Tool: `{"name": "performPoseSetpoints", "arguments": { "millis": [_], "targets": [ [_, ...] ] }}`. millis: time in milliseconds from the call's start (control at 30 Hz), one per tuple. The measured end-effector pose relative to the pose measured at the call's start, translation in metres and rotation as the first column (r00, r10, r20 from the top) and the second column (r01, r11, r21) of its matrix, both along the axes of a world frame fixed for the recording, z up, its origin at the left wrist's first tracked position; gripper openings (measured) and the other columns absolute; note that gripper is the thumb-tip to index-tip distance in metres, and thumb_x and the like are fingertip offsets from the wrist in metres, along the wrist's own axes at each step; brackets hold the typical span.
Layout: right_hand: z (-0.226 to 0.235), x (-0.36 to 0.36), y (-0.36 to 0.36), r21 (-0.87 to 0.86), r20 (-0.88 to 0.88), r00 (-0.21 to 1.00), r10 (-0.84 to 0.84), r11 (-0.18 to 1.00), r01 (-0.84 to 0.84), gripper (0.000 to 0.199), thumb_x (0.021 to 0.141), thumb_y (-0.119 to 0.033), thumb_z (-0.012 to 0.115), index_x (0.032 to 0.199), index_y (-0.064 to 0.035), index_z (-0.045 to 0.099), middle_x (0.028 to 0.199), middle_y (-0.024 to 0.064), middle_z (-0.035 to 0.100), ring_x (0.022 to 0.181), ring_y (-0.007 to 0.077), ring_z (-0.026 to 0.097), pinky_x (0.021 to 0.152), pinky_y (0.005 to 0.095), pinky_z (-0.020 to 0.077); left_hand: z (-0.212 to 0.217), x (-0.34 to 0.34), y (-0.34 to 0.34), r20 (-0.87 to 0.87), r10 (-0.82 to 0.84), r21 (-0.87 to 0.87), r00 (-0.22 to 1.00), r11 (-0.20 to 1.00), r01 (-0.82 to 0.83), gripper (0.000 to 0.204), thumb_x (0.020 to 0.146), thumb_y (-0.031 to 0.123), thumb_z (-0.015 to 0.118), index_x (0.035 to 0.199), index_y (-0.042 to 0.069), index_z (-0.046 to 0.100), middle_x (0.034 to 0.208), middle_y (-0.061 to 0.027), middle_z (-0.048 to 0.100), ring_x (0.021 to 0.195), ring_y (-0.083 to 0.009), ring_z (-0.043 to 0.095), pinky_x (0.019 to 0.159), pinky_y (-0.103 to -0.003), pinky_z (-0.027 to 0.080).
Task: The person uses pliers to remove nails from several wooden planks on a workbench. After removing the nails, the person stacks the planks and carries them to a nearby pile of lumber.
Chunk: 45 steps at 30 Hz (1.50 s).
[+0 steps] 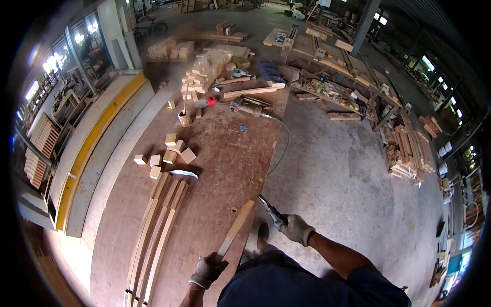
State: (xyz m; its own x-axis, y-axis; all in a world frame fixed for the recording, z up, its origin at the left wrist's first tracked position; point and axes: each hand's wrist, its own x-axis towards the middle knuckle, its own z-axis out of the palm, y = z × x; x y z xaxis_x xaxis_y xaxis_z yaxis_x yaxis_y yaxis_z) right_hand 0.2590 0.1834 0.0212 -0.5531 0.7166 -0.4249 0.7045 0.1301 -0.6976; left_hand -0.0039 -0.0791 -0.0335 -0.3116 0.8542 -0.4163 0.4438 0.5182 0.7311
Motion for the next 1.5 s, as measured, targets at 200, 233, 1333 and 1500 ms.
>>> {"name": "performPoseSetpoints", "arguments": {
  "millis": [200,233,1333,1500],
  "targets": [
    [0.015,0.001,0.001,0.083,0.004,0.998,0.065,0.994,-0.065,0.035,0.096,-0.033,0.067,0.112,-0.0021,0.069,0.092,0.0216,0.072,0.088,0.0382,0.069,0.081,0.0442,0.0531,-0.014,-0.004,-0.005,-0.124,-0.127,0.228,0.984,0.962,0.153,0.034,0.085,0.030,0.077,0.085,0.000,0.061,0.073,-0.0195,0.063,0.068,-0.0369,0.064,0.062,-0.044,0.050],
    [0.016,0.001,0.003,0.106,0.018,0.997,0.076,0.991,-0.078,0.034,0.096,-0.031,0.068,0.113,-0.0019,0.069,0.091,0.0218,0.072,0.086,0.0372,0.069,0.080,0.0430,0.0531,-0.013,-0.004,-0.005,-0.137,-0.149,0.209,0.979,0.962,0.176,0.030,0.086,0.030,0.075,0.088,0.002,0.063,0.079,-0.0191,0.064,0.072,-0.0383,0.065,0.064,-0.045,0.052],
    [0.036,-0.007,0.017,0.386,0.148,0.980,0.134,0.904,-0.182,0.030,0.092,-0.025,0.070,0.114,-0.0044,0.064,0.101,0.0221,0.069,0.097,0.0426,0.067,0.086,0.0502,0.0532,0.028,0.005,0.001,-0.015,0.032,0.050,0.999,0.998,-0.032,0.037,0.090,0.026,0.070,0.120,0.003,0.068,0.101,-0.0256,0.071,0.090,-0.0419,0.071,0.078,-0.047,0.058],
    [0.033,-0.009,0.022,0.521,0.268,0.947,0.176,0.800,-0.296,0.041,0.088,-0.023,0.071,0.121,-0.0028,0.060,0.107,0.0213,0.068,0.102,0.0415,0.066,0.091,0.0496,0.0522,0.028,0.007,-0.001,-0.131,-0.057,0.117,0.990,0.990,0.073,0.028,0.092,0.024,0.066,0.114,0.006,0.071,0.113,-0.0214,0.070,0.089,-0.0385,0.072,0.077,-0.046,0.059]
  ]
}}
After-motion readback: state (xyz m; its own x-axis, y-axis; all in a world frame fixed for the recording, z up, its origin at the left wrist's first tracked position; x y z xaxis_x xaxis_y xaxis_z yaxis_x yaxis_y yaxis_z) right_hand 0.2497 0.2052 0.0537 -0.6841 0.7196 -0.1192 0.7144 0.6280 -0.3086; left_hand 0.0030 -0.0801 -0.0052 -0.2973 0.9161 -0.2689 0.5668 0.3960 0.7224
